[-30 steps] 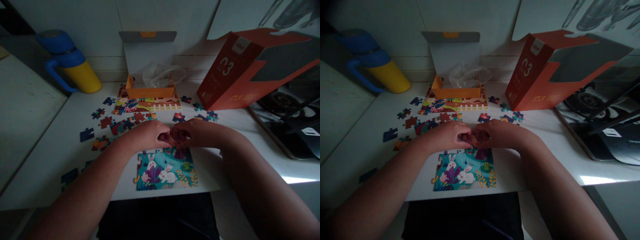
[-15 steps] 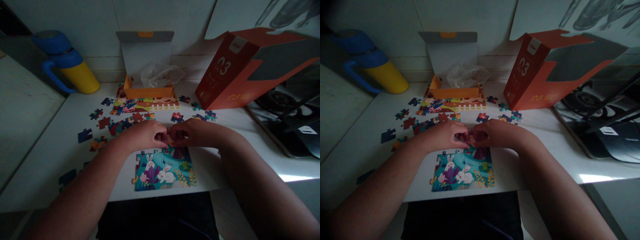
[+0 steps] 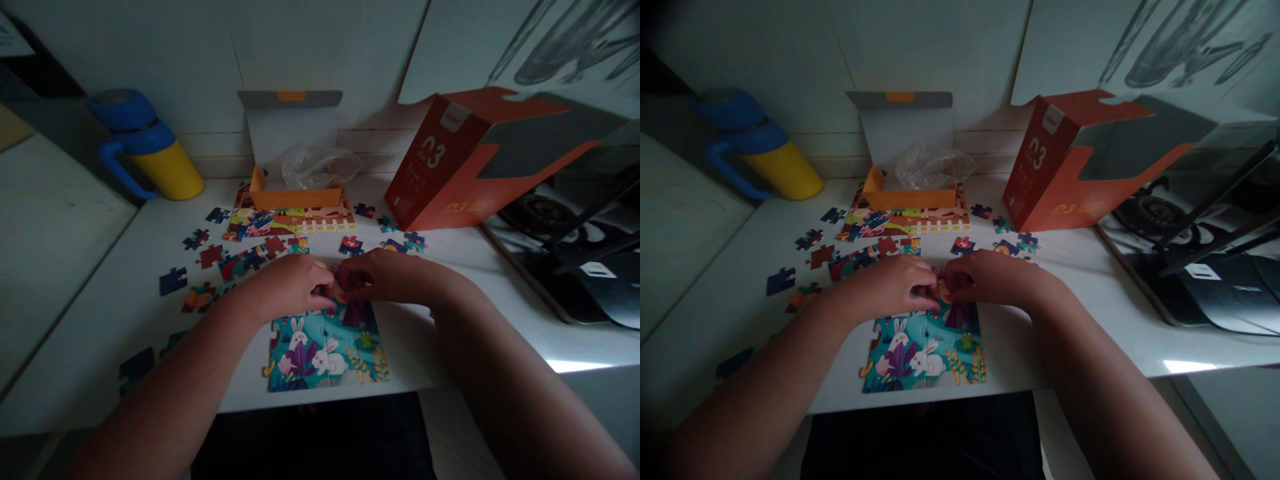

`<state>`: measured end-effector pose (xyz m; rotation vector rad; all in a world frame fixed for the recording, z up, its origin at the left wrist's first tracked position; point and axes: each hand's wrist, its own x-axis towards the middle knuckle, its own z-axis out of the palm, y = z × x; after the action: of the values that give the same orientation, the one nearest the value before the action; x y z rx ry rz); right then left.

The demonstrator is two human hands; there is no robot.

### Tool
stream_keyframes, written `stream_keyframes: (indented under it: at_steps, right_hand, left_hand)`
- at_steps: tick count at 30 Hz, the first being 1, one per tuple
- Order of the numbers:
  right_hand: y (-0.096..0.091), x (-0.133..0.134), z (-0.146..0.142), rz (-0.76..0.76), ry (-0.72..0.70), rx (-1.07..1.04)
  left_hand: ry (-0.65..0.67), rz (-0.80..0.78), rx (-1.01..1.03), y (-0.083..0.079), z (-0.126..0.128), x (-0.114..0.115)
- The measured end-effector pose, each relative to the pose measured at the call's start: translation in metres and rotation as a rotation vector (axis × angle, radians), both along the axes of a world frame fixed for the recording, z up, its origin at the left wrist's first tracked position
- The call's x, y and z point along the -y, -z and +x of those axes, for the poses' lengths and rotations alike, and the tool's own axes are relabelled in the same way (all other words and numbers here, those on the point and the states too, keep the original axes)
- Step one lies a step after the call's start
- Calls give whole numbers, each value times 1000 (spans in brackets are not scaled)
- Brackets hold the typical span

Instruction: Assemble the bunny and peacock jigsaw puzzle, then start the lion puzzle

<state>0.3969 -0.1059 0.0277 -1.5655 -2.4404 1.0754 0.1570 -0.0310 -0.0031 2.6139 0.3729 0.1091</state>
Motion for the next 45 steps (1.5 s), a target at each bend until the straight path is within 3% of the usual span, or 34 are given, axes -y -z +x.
stream_keyframes:
  at_steps: [6,11,14,17,22,30,32,35,40,45]
  right_hand:
    - [3,-2,-1,10,2,35]
    - [7,-3,2,40,-5,39]
    - [6,-2,2,36,5,39]
    - [6,-2,1,21,17,42]
    - [12,-2,4,14,0,27]
    - [7,3,-7,35,32,162]
    - [0,19,-20,119,89,253]
    - [-4,61,-52,379,109,354]
    - [17,137,-114,565,-60,-46]
    - [46,174,-137,770,85,-279]
  left_hand:
    - [-37,159,-140,-18,5,24]
    - [-155,381,-237,-32,6,77]
    - [-201,360,-191,-30,-3,116]
    - [-263,339,-146,-16,-18,151]
    - [-388,573,-18,25,-39,197]
    - [-527,838,25,79,-34,226]
    - [-572,845,88,93,-32,228]
    - [-620,835,208,115,-30,229]
    - [-612,810,409,140,-24,225]
    - [-604,842,355,144,-27,223]
